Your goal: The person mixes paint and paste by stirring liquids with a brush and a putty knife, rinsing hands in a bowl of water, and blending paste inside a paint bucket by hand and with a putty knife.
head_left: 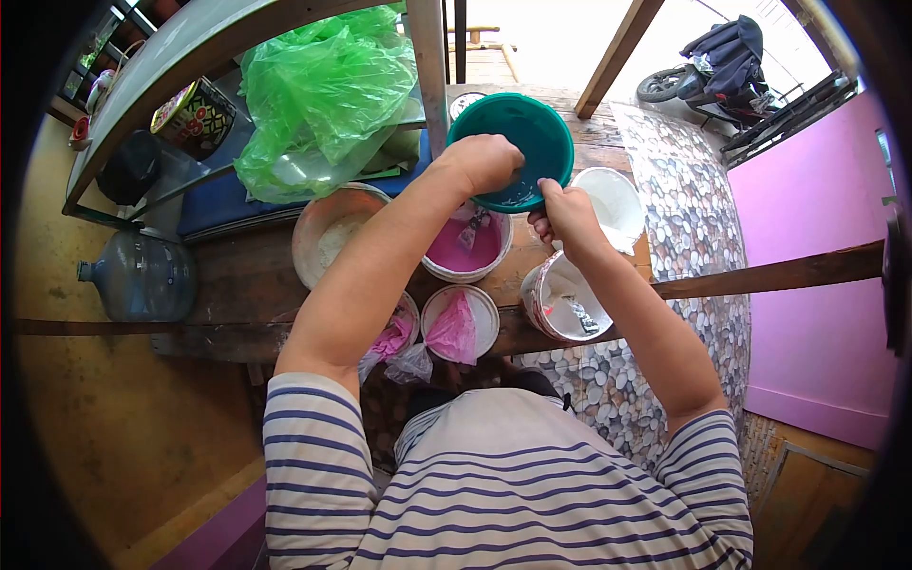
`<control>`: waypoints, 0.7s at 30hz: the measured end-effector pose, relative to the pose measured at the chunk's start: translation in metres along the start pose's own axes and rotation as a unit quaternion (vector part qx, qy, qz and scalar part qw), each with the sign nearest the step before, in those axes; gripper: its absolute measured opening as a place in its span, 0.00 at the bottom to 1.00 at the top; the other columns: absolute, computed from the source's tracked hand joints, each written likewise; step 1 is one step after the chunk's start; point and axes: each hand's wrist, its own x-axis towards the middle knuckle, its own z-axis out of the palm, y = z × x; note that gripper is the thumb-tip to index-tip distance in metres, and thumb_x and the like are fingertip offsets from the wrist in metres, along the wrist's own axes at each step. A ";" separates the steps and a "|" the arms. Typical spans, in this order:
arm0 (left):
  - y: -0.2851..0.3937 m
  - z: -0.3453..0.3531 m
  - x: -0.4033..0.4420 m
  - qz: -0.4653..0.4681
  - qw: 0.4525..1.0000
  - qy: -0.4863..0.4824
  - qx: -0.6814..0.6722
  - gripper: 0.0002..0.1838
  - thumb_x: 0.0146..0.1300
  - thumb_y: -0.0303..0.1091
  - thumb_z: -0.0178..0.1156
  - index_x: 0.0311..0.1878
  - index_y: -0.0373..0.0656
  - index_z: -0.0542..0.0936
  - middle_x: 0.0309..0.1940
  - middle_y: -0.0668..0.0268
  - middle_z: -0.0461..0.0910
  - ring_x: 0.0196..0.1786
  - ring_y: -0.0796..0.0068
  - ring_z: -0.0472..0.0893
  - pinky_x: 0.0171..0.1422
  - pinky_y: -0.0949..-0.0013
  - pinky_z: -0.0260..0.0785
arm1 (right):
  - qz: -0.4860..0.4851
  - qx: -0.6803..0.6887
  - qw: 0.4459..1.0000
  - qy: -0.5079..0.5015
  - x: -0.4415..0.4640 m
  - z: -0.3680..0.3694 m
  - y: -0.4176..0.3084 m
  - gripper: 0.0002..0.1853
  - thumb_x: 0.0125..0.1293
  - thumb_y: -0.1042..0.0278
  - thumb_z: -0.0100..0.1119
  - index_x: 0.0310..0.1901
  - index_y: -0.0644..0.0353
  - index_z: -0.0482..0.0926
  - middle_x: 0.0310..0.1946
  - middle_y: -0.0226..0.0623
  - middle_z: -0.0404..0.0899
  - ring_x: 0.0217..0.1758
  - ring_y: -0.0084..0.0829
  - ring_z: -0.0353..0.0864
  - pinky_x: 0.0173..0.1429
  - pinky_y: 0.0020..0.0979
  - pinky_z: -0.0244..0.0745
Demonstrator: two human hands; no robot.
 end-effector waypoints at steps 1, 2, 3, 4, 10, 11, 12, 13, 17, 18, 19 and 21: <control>0.000 -0.001 0.001 0.004 1.000 -0.017 0.018 0.19 0.65 0.27 0.56 0.57 0.51 0.83 0.58 0.55 0.82 0.57 0.52 0.83 0.58 0.55 0.78 | 0.005 0.002 1.000 -0.002 0.001 0.000 0.000 0.24 0.74 0.57 0.49 0.26 0.69 0.79 0.19 0.41 0.79 0.15 0.27 0.74 0.19 0.29 0.70; -0.003 0.004 0.002 0.004 1.000 -0.018 0.019 0.19 0.65 0.27 0.56 0.57 0.51 0.83 0.58 0.55 0.82 0.57 0.52 0.83 0.58 0.55 0.78 | 0.010 0.004 1.000 -0.004 0.001 0.000 0.001 0.24 0.74 0.57 0.49 0.26 0.69 0.79 0.19 0.41 0.79 0.15 0.26 0.74 0.18 0.29 0.70; -0.009 0.014 0.002 0.038 0.998 0.038 0.014 0.18 0.63 0.25 0.58 0.56 0.49 0.83 0.54 0.54 0.82 0.56 0.52 0.83 0.58 0.55 0.78 | 0.010 0.005 1.000 -0.004 0.002 -0.001 0.002 0.24 0.74 0.57 0.49 0.26 0.69 0.79 0.19 0.41 0.79 0.15 0.26 0.74 0.18 0.29 0.70; -0.011 0.017 0.000 0.071 0.993 0.094 0.009 0.18 0.61 0.23 0.59 0.55 0.47 0.83 0.51 0.53 0.82 0.55 0.52 0.83 0.58 0.55 0.77 | 0.012 0.012 1.000 -0.007 0.002 -0.001 0.003 0.24 0.74 0.55 0.50 0.26 0.67 0.79 0.19 0.39 0.79 0.15 0.25 0.73 0.19 0.28 0.69; -0.020 0.028 -0.027 0.153 0.930 0.311 -0.125 0.10 0.61 0.20 0.58 0.46 0.38 0.79 0.42 0.53 0.79 0.50 0.52 0.80 0.56 0.57 0.75 | 0.021 0.033 0.999 -0.002 0.003 -0.003 0.003 0.24 0.75 0.53 0.51 0.27 0.66 0.78 0.18 0.37 0.77 0.14 0.24 0.72 0.19 0.28 0.68; -0.023 0.030 -0.033 0.155 0.930 0.309 -0.125 0.10 0.61 0.20 0.58 0.46 0.38 0.79 0.42 0.53 0.79 0.50 0.52 0.80 0.56 0.57 0.75 | 0.022 0.031 0.999 0.000 0.003 -0.004 0.003 0.24 0.75 0.53 0.51 0.27 0.66 0.78 0.18 0.37 0.77 0.14 0.24 0.72 0.19 0.28 0.68; -0.025 0.032 -0.039 0.140 0.908 0.353 -0.179 0.08 0.64 0.22 0.58 0.46 0.37 0.79 0.40 0.56 0.79 0.47 0.56 0.81 0.53 0.59 0.75 | 0.022 0.033 0.999 0.002 0.003 -0.004 0.004 0.24 0.75 0.53 0.51 0.27 0.66 0.78 0.18 0.37 0.77 0.14 0.24 0.72 0.19 0.28 0.68; -0.026 0.033 -0.045 0.123 0.881 0.394 -0.232 0.06 0.67 0.23 0.58 0.46 0.36 0.79 0.38 0.58 0.79 0.44 0.60 0.82 0.51 0.62 0.76 | 0.017 0.034 0.999 -0.001 0.002 -0.003 0.005 0.24 0.75 0.54 0.51 0.27 0.66 0.78 0.18 0.37 0.77 0.14 0.24 0.72 0.18 0.28 0.67; -0.030 0.043 -0.067 -0.026 0.788 0.362 -0.497 0.07 0.76 0.32 0.56 0.48 0.39 0.79 0.29 0.72 0.77 0.33 0.82 0.78 0.40 0.73 0.74 | 0.002 0.033 0.999 -0.012 0.000 -0.001 0.006 0.23 0.75 0.54 0.51 0.29 0.66 0.78 0.19 0.39 0.78 0.14 0.23 0.72 0.18 0.26 0.67; -0.033 0.046 -0.072 -0.027 0.788 0.363 -0.496 0.07 0.76 0.32 0.56 0.48 0.39 0.79 0.29 0.72 0.77 0.33 0.82 0.78 0.40 0.73 0.74 | 0.002 0.033 0.999 -0.014 0.001 -0.001 0.006 0.23 0.75 0.54 0.51 0.29 0.66 0.78 0.19 0.39 0.78 0.14 0.23 0.72 0.18 0.26 0.67; -0.038 0.047 -0.077 -0.032 0.699 0.305 -0.646 0.08 0.78 0.34 0.55 0.48 0.39 0.79 0.28 0.74 0.74 0.31 0.84 0.75 0.37 0.75 0.71 | 0.003 0.033 0.999 -0.013 0.001 -0.001 0.006 0.23 0.75 0.54 0.51 0.29 0.66 0.78 0.19 0.39 0.78 0.14 0.23 0.72 0.18 0.27 0.67; -0.044 0.056 -0.079 -0.034 0.516 0.214 -0.829 0.11 0.79 0.38 0.51 0.42 0.43 0.75 0.23 0.77 0.64 0.23 0.86 0.62 0.27 0.77 0.58 | 0.006 0.033 0.999 -0.014 0.002 0.000 0.006 0.23 0.75 0.54 0.51 0.30 0.66 0.78 0.20 0.39 0.78 0.14 0.23 0.72 0.18 0.27 0.68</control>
